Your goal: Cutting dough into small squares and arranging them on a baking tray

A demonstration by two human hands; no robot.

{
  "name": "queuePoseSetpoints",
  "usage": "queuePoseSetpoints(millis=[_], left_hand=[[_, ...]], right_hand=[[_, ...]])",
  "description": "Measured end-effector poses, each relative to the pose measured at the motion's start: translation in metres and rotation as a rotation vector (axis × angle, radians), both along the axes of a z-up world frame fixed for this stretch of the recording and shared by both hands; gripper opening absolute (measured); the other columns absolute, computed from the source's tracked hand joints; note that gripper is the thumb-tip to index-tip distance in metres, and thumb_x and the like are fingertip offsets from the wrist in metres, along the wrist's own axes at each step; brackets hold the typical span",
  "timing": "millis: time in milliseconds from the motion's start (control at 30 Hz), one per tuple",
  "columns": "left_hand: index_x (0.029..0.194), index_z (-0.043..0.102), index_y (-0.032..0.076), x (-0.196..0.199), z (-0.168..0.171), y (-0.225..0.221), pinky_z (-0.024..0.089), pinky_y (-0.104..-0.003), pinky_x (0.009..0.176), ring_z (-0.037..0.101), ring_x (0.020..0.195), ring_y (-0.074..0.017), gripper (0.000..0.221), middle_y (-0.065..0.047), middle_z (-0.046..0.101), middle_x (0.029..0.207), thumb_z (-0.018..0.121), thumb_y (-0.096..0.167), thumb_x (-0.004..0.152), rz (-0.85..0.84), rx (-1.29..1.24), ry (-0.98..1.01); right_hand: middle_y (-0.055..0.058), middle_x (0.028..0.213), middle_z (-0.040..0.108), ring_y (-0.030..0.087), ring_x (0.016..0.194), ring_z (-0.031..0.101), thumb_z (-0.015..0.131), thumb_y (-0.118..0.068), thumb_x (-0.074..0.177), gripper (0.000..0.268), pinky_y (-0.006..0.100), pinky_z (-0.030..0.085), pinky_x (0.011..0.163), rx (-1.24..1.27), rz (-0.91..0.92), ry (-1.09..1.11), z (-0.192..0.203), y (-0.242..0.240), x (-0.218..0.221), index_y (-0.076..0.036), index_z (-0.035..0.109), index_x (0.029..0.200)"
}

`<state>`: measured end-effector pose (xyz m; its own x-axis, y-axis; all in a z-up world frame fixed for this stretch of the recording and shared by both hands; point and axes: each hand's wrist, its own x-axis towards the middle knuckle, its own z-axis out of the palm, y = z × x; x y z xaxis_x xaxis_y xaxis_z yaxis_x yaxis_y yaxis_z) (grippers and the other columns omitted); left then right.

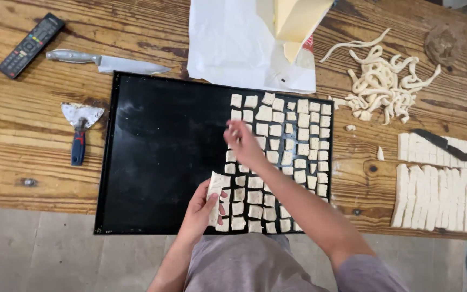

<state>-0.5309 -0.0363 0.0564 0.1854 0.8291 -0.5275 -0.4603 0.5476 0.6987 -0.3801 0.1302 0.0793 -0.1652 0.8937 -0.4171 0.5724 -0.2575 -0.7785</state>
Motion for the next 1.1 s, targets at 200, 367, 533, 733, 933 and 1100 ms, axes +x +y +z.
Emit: queuePoseSetpoints(millis=[200, 367, 533, 733, 933, 1100], left_hand=[[0.116, 0.059, 0.001, 0.014, -0.013, 0.0, 0.057, -0.031, 0.044, 0.062, 0.052, -0.0174, 0.02, -0.013, 0.074, 0.094, 0.059, 0.014, 0.1, -0.286, 0.023, 0.073], [0.117, 0.058, 0.004, -0.015, -0.008, -0.027, 0.053, -0.029, 0.05, 0.063, 0.05, -0.0173, 0.02, -0.012, 0.071, 0.079, 0.06, 0.015, 0.1, -0.355, 0.009, 0.084], [0.143, 0.057, 0.004, -0.049, -0.023, -0.077, 0.061, -0.028, 0.075, 0.072, 0.074, -0.0168, 0.047, -0.013, 0.072, 0.085, 0.062, 0.013, 0.097, -0.093, -0.035, 0.152], [0.133, 0.059, -0.011, -0.064, -0.036, -0.121, 0.064, -0.033, 0.045, 0.074, 0.067, -0.0289, 0.049, -0.024, 0.074, 0.111, 0.072, -0.007, 0.085, 0.175, -0.147, 0.144], [0.126, 0.066, -0.011, -0.047, -0.057, -0.125, 0.066, -0.036, 0.051, 0.075, 0.067, -0.0298, 0.042, -0.025, 0.077, 0.103, 0.074, -0.007, 0.084, 0.155, -0.156, 0.128], [0.117, 0.069, -0.015, -0.037, -0.064, -0.126, 0.06, -0.03, 0.044, 0.073, 0.061, -0.0252, 0.041, -0.024, 0.077, 0.096, 0.079, -0.01, 0.078, 0.069, -0.243, 0.082]], right_hand=[[-0.005, 0.072, 0.067, 0.006, 0.057, 0.049, 0.07, -0.021, 0.097, 0.01, 0.023, 0.04, 0.057, -0.119, -0.08, 0.115, 0.004, -0.102, 0.031, -0.014, 0.077, 0.097], [-0.003, 0.081, 0.065, 0.008, 0.067, 0.055, 0.065, -0.02, 0.099, 0.014, 0.023, 0.045, 0.064, -0.007, -0.185, 0.163, -0.023, -0.126, 0.029, -0.014, 0.072, 0.108], [0.001, 0.099, 0.074, 0.011, 0.089, 0.07, 0.071, -0.015, 0.095, 0.022, 0.026, 0.057, 0.086, 0.015, 0.098, 0.171, -0.037, -0.15, 0.007, -0.014, 0.073, 0.117], [-0.011, 0.092, 0.077, 0.02, 0.11, 0.063, 0.078, -0.042, 0.088, 0.033, 0.042, 0.04, 0.1, 0.145, 0.484, -0.181, -0.064, -0.19, -0.008, -0.028, 0.065, 0.115], [0.0, 0.1, 0.074, 0.022, 0.089, 0.065, 0.07, -0.036, 0.099, 0.027, 0.036, 0.053, 0.079, 0.232, 0.286, 0.02, -0.046, -0.192, -0.02, -0.019, 0.069, 0.12], [0.002, 0.089, 0.074, 0.026, 0.084, 0.07, 0.072, -0.027, 0.096, 0.012, 0.038, 0.056, 0.075, 0.28, 0.291, -0.089, -0.063, -0.183, -0.013, -0.02, 0.077, 0.103]])
